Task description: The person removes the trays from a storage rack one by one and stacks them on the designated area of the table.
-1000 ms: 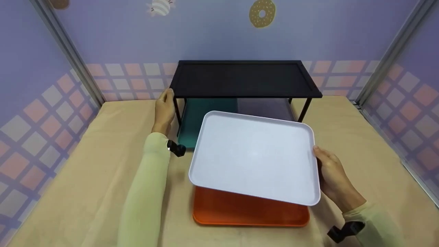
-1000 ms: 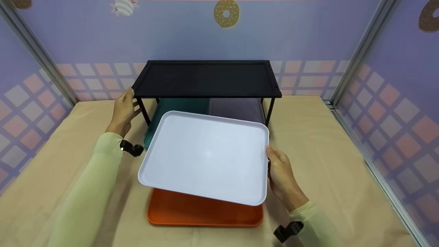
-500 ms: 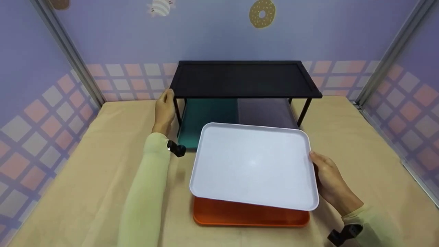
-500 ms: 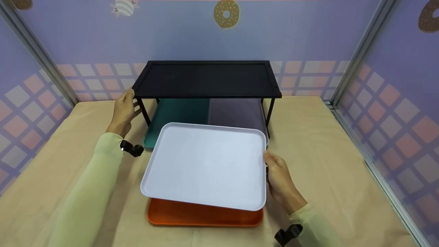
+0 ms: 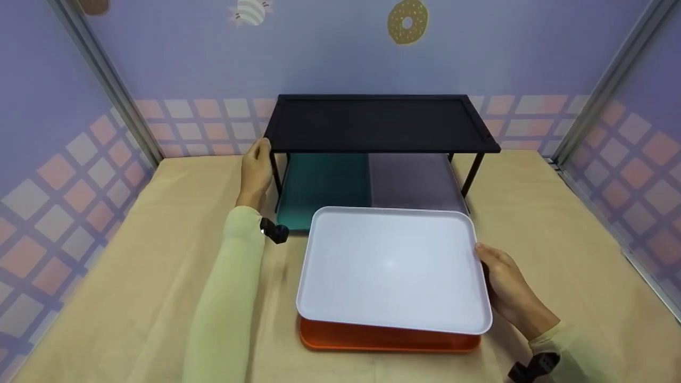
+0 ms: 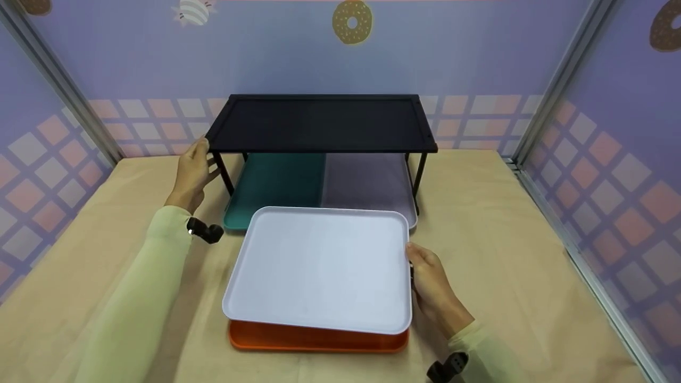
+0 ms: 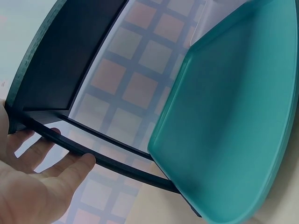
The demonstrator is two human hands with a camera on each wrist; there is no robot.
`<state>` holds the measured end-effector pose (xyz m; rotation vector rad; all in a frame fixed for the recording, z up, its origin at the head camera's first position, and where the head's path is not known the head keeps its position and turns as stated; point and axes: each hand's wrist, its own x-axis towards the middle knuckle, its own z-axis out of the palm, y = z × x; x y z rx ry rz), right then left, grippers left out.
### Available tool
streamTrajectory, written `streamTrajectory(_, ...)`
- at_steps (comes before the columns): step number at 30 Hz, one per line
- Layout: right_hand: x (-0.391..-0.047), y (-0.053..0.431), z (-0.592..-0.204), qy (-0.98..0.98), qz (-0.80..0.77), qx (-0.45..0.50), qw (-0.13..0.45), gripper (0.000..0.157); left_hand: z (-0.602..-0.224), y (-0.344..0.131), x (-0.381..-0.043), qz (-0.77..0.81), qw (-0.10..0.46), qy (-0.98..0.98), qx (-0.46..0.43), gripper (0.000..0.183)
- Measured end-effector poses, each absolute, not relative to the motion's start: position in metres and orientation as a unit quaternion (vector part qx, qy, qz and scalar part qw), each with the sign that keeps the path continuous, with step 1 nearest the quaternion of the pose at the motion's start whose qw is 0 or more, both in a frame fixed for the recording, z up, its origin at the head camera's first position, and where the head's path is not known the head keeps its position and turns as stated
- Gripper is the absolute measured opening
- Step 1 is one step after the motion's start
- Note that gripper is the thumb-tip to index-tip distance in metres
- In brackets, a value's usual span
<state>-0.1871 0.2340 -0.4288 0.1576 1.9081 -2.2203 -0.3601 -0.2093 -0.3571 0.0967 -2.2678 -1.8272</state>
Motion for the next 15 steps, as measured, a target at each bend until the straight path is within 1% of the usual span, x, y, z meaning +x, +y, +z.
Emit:
streamTrajectory(7,-0.187,0.2358,-0.4339,0.646,-0.753,0.048,0.112,0.042,-0.3562,-0.2094,-0.36,-0.625,0.111,-0.772,0.036,0.057)
streamTrajectory(15,-0.1858,0.2375,-0.4394,0.662,-0.738,0.048,0.126,0.051,-0.3558,-0.2096,-0.3591,-0.624,0.104,-0.774,0.034,0.059)
